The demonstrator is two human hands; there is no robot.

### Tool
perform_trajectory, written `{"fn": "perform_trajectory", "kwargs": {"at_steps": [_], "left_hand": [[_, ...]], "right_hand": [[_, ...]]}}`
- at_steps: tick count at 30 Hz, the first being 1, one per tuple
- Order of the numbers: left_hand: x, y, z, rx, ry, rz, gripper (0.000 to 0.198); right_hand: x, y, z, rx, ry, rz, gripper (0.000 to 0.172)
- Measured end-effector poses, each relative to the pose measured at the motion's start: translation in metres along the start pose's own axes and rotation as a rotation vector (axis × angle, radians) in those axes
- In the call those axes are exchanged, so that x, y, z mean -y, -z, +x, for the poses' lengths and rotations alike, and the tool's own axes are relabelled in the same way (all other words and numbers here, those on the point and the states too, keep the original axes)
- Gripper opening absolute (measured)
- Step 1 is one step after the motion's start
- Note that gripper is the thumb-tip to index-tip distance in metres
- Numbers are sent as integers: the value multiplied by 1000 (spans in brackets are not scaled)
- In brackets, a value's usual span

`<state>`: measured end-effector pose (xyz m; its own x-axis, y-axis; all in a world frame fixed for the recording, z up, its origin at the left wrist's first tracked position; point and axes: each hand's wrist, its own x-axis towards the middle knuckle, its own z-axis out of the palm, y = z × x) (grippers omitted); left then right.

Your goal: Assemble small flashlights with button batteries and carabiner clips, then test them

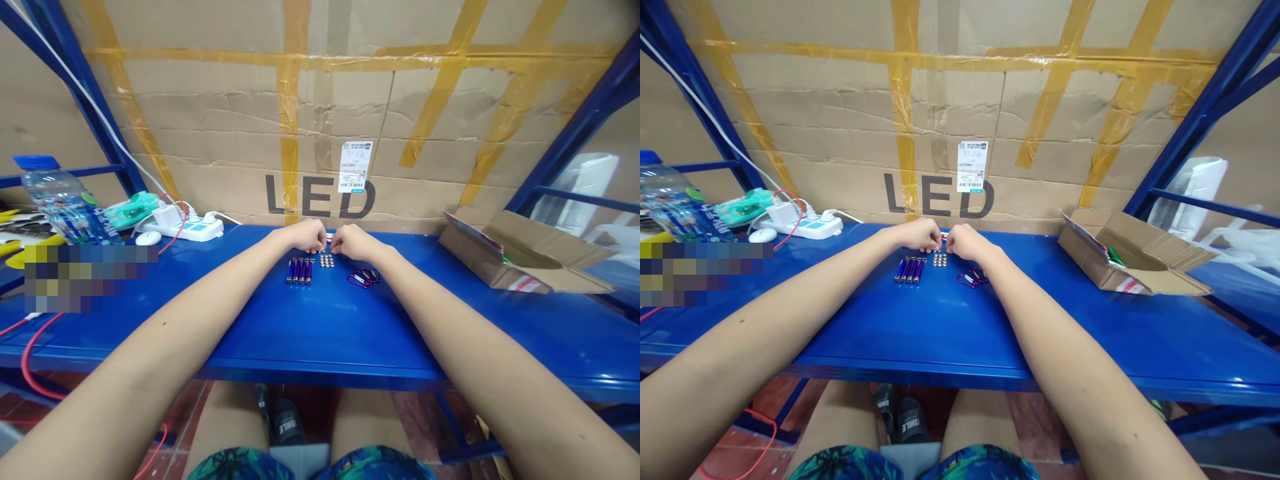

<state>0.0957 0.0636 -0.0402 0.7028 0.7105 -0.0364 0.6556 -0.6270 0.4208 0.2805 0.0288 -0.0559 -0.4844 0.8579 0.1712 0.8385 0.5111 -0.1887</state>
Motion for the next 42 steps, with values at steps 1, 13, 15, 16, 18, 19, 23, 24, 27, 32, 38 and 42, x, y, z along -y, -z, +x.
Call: {"fn": "perform_trajectory", "kwargs": {"at_steps": [1,13,15,16,18,19,23,24,27,32,38,42], "left_hand": [[-1,-1,0,-2,-1,-1,12],[-7,-2,-2,-7,-7,51,14],[-8,-2,-3,2,-17,62,14],[-9,-1,-3,5,-21,66,14],[-10,-1,-4,9,-24,68,14],[-10,-1,-5,10,-23,65,15],[-12,-1,-7,11,-14,52,16],[-12,-1,-7,10,-8,52,16],[-11,-3,-7,4,4,44,14],[-9,7,-9,-50,-50,85,15],[7,31,-29,-332,46,181,22],[25,29,-48,-219,97,182,29]], "right_hand": [[0,-1,-1,0,8,2,20],[1,-2,-3,-34,-6,48,19],[1,-3,-3,-35,1,71,19],[1,-3,-3,-35,2,81,19],[2,-2,-4,-32,3,94,19],[2,-2,-4,-32,4,99,19],[4,-1,-5,-35,-3,109,17],[4,-1,-6,-36,-6,108,17],[5,-1,-6,-34,-8,96,16],[5,6,-9,-62,-37,79,18],[-5,31,-35,-207,-152,98,16],[-15,39,-55,-222,-208,131,16]]}}
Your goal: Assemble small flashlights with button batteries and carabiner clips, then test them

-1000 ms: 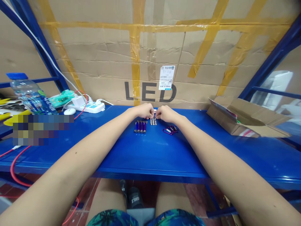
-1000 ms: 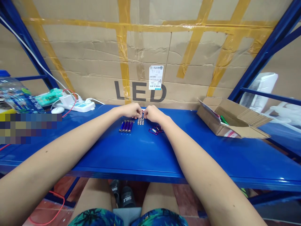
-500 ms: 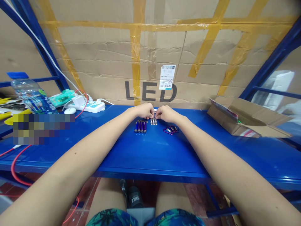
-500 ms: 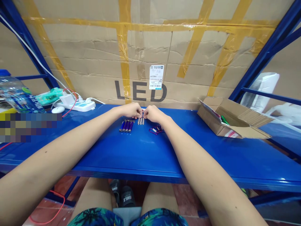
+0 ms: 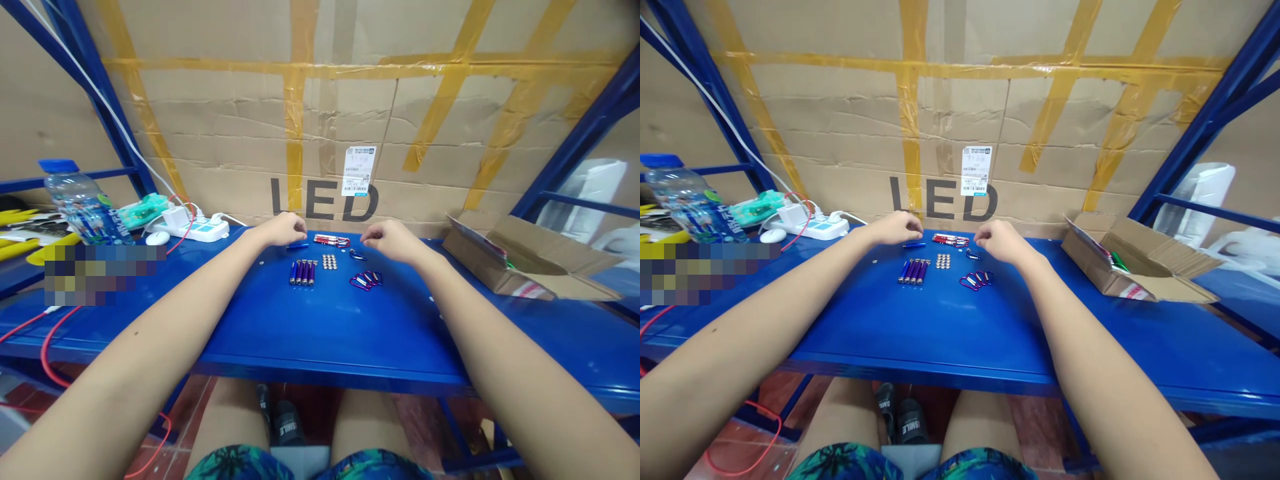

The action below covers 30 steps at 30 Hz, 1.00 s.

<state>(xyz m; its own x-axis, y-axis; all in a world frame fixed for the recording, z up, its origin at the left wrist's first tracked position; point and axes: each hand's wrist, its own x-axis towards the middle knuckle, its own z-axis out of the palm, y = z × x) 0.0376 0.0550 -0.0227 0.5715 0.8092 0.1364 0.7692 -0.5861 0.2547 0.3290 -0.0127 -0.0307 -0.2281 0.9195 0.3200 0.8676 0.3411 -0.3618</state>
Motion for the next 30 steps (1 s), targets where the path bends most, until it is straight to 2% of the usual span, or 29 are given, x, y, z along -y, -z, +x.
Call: {"fn": "perform_trajectory", "kwargs": {"at_steps": [4,8,15,22,30], "left_hand": [[13,-14,-9,49,11,-41,39],[13,-21,-10,67,-3,-13,29],[12,-14,-16,117,84,19,22],[12,-10,-27,130,104,-38,28],[8,-9,-26,119,83,-29,25]], "right_hand": [[-5,-2,-5,48,2,7,18],[-4,-11,-4,82,-4,13,18],[-8,-30,3,59,-43,-9,17],[7,-46,14,73,-142,-134,19],[7,-44,11,22,-129,-97,12]]}}
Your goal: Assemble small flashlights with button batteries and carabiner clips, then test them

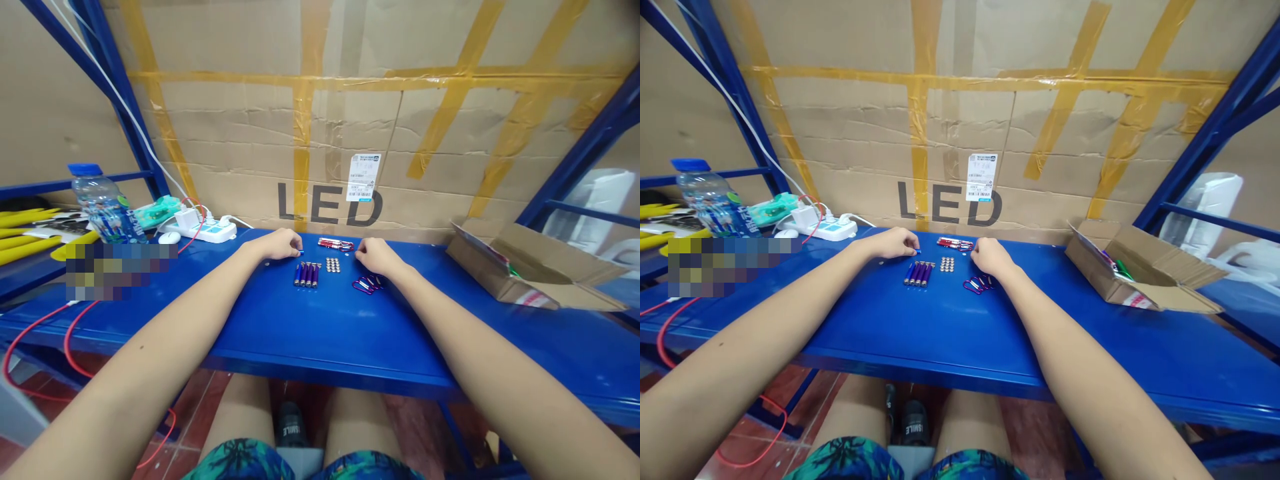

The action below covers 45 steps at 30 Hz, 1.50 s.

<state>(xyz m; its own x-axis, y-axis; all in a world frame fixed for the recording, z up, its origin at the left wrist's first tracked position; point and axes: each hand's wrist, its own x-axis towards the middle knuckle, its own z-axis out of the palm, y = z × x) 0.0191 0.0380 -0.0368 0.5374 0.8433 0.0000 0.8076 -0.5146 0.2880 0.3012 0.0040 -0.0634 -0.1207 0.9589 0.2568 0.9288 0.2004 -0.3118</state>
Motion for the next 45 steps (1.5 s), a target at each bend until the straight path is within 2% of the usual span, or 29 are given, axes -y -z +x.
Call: {"fn": "perform_trajectory", "kwargs": {"at_steps": [3,5,8,11,17,23,30,35,45], "left_hand": [[5,5,0,36,44,-2,24],[8,9,-2,80,97,2,30],[7,16,-9,218,190,-67,39],[1,21,-18,368,232,-177,27],[-12,25,-25,465,263,-292,29],[-18,24,-25,455,282,-321,39],[-15,26,-25,420,336,-287,48],[-16,27,-26,410,361,-270,46],[-35,22,-27,435,318,-340,43]], "right_hand": [[-4,7,-3,-61,-21,87,14],[-5,12,-5,-104,-54,281,14],[-2,18,-7,-115,-125,677,11],[5,21,-11,-59,-149,834,10],[17,20,-19,38,-99,763,9],[17,18,-19,60,-76,711,7],[18,18,-20,90,-46,675,6],[18,17,-21,105,-32,663,6],[18,16,-20,124,-24,641,5]]}}
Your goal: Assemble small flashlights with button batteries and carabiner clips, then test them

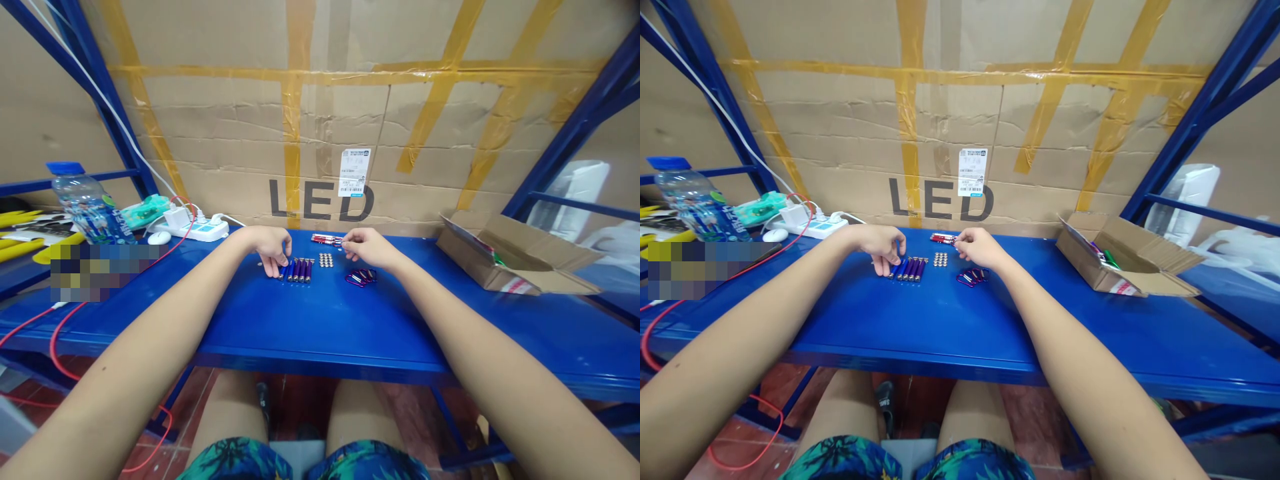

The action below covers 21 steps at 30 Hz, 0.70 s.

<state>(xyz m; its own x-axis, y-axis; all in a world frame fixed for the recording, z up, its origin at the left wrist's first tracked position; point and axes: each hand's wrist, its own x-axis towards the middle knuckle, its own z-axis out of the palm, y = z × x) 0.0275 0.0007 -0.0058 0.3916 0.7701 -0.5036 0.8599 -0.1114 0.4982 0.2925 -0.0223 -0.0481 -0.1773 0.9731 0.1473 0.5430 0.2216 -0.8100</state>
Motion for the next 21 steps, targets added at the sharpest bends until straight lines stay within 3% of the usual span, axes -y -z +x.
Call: {"fn": "perform_trajectory", "kwargs": {"at_steps": [10,21], "left_hand": [[0,1,1,37,-24,18,49],[-4,-2,-5,-16,13,3,29]], "right_hand": [[-4,0,2,22,23,16,5],[-3,1,1,46,16,85,6]]}}
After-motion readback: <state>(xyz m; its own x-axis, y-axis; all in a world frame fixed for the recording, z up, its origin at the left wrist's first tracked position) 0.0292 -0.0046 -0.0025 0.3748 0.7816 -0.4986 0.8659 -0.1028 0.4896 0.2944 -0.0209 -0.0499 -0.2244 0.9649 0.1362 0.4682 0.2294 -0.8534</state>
